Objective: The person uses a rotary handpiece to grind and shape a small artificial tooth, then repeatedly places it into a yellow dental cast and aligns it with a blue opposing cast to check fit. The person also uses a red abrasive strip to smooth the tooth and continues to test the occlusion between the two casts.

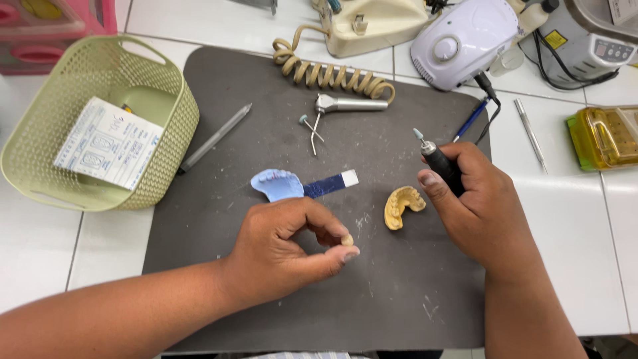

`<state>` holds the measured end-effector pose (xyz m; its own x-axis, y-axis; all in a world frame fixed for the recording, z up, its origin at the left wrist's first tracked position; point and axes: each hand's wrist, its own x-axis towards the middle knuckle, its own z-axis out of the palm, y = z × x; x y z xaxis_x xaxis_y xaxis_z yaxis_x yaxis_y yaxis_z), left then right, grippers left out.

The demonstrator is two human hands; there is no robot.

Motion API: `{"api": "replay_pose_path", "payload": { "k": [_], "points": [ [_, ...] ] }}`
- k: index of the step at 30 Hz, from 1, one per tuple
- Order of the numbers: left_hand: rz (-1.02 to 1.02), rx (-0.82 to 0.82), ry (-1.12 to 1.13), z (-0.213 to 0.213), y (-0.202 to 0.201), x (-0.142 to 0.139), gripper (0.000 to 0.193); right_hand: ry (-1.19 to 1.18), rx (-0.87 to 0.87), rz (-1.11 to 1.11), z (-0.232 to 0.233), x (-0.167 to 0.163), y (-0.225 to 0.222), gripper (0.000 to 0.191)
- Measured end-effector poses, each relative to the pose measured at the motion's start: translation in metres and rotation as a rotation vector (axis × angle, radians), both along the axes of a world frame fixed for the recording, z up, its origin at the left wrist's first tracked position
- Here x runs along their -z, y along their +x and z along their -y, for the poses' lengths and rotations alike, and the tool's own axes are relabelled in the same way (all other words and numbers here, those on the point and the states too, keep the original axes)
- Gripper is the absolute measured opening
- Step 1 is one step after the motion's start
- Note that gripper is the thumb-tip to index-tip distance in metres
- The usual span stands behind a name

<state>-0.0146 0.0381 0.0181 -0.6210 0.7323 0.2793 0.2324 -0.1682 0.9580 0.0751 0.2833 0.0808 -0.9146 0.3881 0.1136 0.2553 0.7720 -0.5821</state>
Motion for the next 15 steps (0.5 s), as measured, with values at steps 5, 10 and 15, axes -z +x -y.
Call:
{"api": "replay_pose_path", "payload": {
  "k": [5, 10, 15],
  "points": [
    [0.256, 0.015, 0.004, -0.002, 0.003, 0.001, 0.017, 0.102, 0.142, 0.147, -0.007, 0.001, -0.006, 0.026],
    [0.302, 0.023, 0.033, -0.001, 0.002, 0.002, 0.019, 0.246, 0.124, 0.197, -0.018, 0.007, -0.016, 0.030],
    [-0.007, -0.019, 0.018, 0.002, -0.001, -0.001, 0.018, 0.274, 0.134, 0.213, -0.021, 0.010, -0.019, 0.034]
  ]
}}
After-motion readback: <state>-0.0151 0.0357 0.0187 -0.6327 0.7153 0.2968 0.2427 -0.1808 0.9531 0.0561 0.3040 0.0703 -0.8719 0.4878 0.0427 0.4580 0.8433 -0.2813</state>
